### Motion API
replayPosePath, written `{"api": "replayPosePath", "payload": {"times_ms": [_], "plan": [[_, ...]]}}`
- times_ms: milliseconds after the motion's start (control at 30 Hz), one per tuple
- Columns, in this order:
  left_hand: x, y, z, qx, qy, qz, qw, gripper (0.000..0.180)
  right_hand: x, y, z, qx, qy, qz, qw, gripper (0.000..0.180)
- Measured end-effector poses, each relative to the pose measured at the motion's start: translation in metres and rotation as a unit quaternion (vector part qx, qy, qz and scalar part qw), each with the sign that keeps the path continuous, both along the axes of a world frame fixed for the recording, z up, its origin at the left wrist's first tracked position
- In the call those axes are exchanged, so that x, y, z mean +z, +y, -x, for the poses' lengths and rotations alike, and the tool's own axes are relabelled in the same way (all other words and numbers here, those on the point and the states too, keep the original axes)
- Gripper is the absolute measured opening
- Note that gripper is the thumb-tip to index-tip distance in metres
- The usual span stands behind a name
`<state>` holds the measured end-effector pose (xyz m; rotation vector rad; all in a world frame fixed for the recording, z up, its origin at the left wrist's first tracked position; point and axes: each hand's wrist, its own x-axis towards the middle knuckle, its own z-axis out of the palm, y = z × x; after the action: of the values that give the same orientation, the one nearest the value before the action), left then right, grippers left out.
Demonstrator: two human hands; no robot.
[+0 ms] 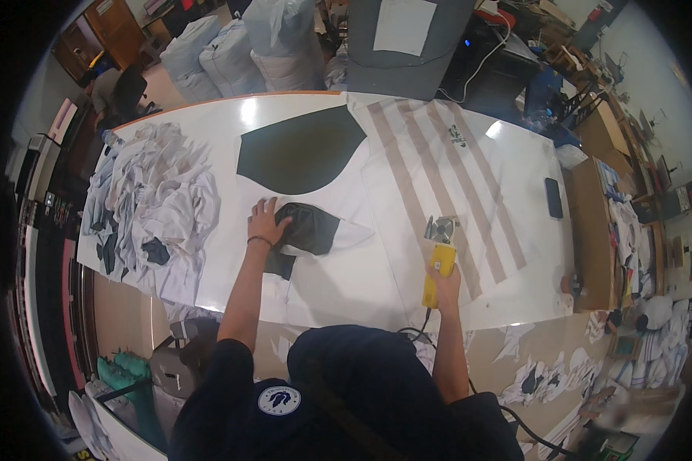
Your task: The person lays out a white and beige striped jersey on a table, places a green fabric template on top, and uses a yellow electric fabric cutter to trim the jersey around the template. The person repeats this process with multiple jerseys, removing the cut pieces and stacking them.
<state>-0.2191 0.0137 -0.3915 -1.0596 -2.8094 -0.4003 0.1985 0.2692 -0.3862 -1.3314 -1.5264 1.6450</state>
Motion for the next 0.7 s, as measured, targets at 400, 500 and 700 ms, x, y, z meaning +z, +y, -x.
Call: {"api": "replayPosePath", "payload": {"times_ms": [400, 500, 700], "plan": [[0.065, -0.042, -0.148, -0.218, -0.449, 0.286, 0.818, 0.069, -0.004, 0.056, -0.15, -0.012, -0.017, -0.029, 0.999, 0.044], [0.073, -0.032, -0.13, -0.157, -0.415, 0.163, 0.881, 0.065, 0.018, 0.059, -0.152, -0.064, -0.071, -0.054, 0.994, 0.042], [-0.005, -0.051, -0.073, -0.018, -0.095, 0.044, 0.994, 0.09, 0.008, 0.046, -0.133, -0.063, -0.009, -0.062, 0.996, 0.04]]}}
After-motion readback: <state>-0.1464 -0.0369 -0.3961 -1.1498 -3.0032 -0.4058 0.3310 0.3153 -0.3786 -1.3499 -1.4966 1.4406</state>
